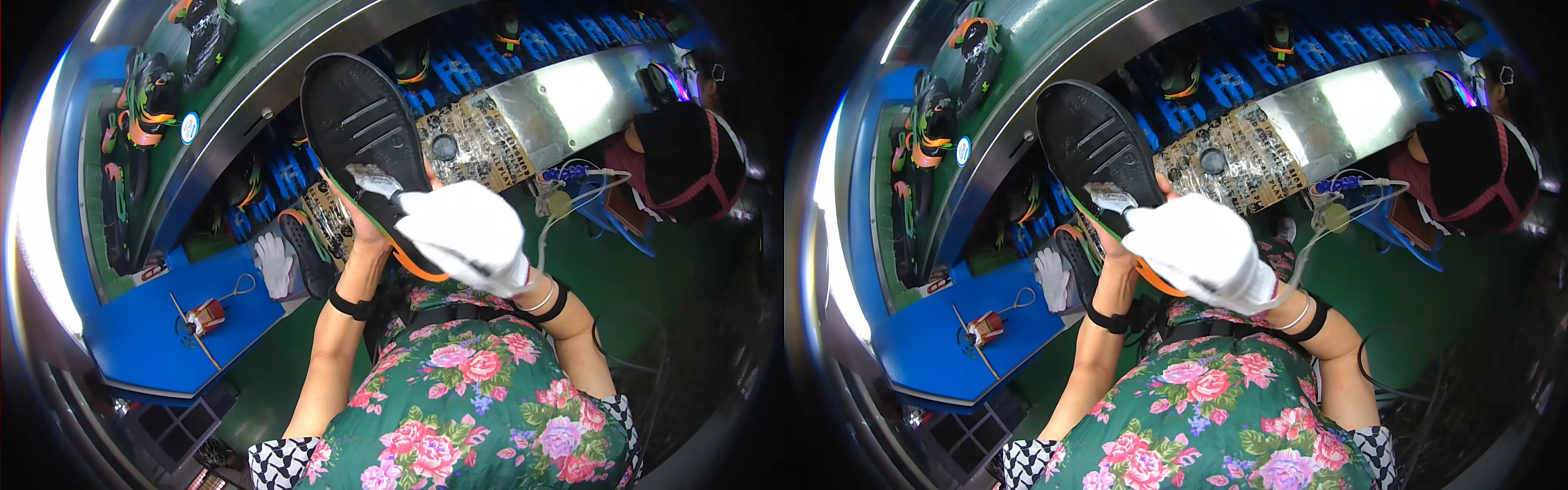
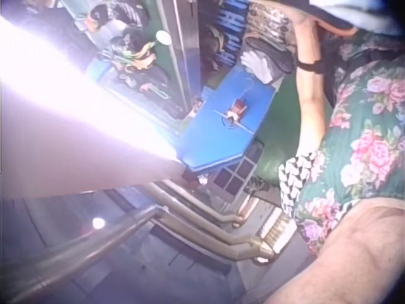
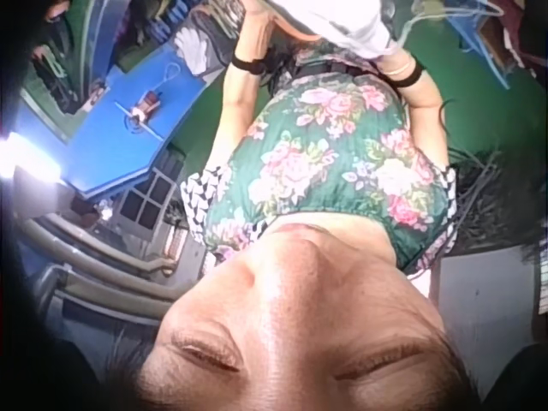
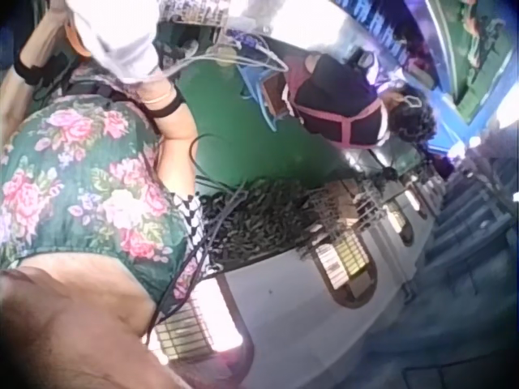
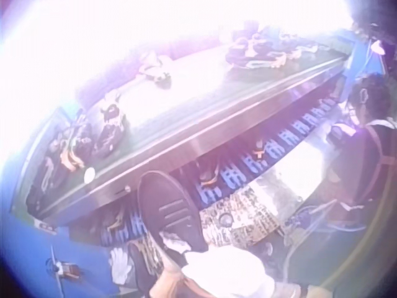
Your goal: Apply adhesive to the edges and bottom of shoe soles using a manual brush applicator.
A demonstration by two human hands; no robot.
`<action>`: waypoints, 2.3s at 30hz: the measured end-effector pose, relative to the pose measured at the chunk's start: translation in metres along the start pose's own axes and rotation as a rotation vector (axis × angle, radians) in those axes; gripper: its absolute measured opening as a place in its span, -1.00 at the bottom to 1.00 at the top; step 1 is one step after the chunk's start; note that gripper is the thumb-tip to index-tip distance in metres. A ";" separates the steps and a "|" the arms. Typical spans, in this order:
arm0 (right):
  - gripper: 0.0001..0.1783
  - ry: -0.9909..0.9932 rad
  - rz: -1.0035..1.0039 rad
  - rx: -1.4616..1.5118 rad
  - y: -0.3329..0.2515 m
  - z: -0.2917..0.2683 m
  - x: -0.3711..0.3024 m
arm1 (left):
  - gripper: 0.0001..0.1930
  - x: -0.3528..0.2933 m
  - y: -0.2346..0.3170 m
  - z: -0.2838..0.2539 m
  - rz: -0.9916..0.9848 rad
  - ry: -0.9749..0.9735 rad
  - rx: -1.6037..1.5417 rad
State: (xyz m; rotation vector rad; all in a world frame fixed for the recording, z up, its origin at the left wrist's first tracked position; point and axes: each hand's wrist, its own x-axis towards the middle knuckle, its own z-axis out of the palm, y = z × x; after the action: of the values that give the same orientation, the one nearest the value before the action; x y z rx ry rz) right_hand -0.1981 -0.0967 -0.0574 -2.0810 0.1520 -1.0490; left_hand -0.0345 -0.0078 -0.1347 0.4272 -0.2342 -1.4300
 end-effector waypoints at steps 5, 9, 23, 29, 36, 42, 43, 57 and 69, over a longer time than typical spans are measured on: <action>-0.68 -0.029 0.024 0.172 0.000 -0.013 0.000 | 0.15 0.008 -0.001 0.005 -0.005 -0.110 0.055; -0.67 0.005 0.024 0.043 0.011 -0.030 -0.008 | 0.09 0.022 -0.006 0.016 0.038 -0.048 0.063; -0.75 -0.009 0.107 0.149 0.018 -0.081 -0.027 | 0.29 0.060 -0.044 0.045 0.245 0.070 0.035; -0.80 0.056 0.194 0.199 0.027 -0.096 -0.028 | 0.10 0.063 -0.040 0.040 0.221 -0.022 0.180; -0.73 0.122 0.373 0.502 0.035 -0.093 -0.037 | 0.19 0.061 -0.039 0.038 0.239 0.031 0.162; -0.80 0.010 0.224 0.332 0.027 -0.097 -0.028 | 0.16 0.061 -0.031 0.048 0.246 -0.059 0.225; -0.80 0.010 0.256 0.374 0.028 -0.096 -0.028 | 0.16 0.061 -0.031 0.046 0.246 -0.059 0.225; -0.80 -0.006 0.247 0.279 0.029 -0.094 -0.031 | 0.09 0.061 -0.021 0.042 0.248 -0.042 0.222; -0.80 0.000 0.278 0.337 0.031 -0.087 -0.035 | -0.07 0.065 -0.011 0.041 0.232 -0.142 0.205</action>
State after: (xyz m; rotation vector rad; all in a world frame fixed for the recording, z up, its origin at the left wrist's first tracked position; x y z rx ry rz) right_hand -0.2768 -0.1547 -0.0706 -1.6995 0.2400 -0.8407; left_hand -0.0524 -0.0788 -0.1085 0.4499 -0.5320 -1.2134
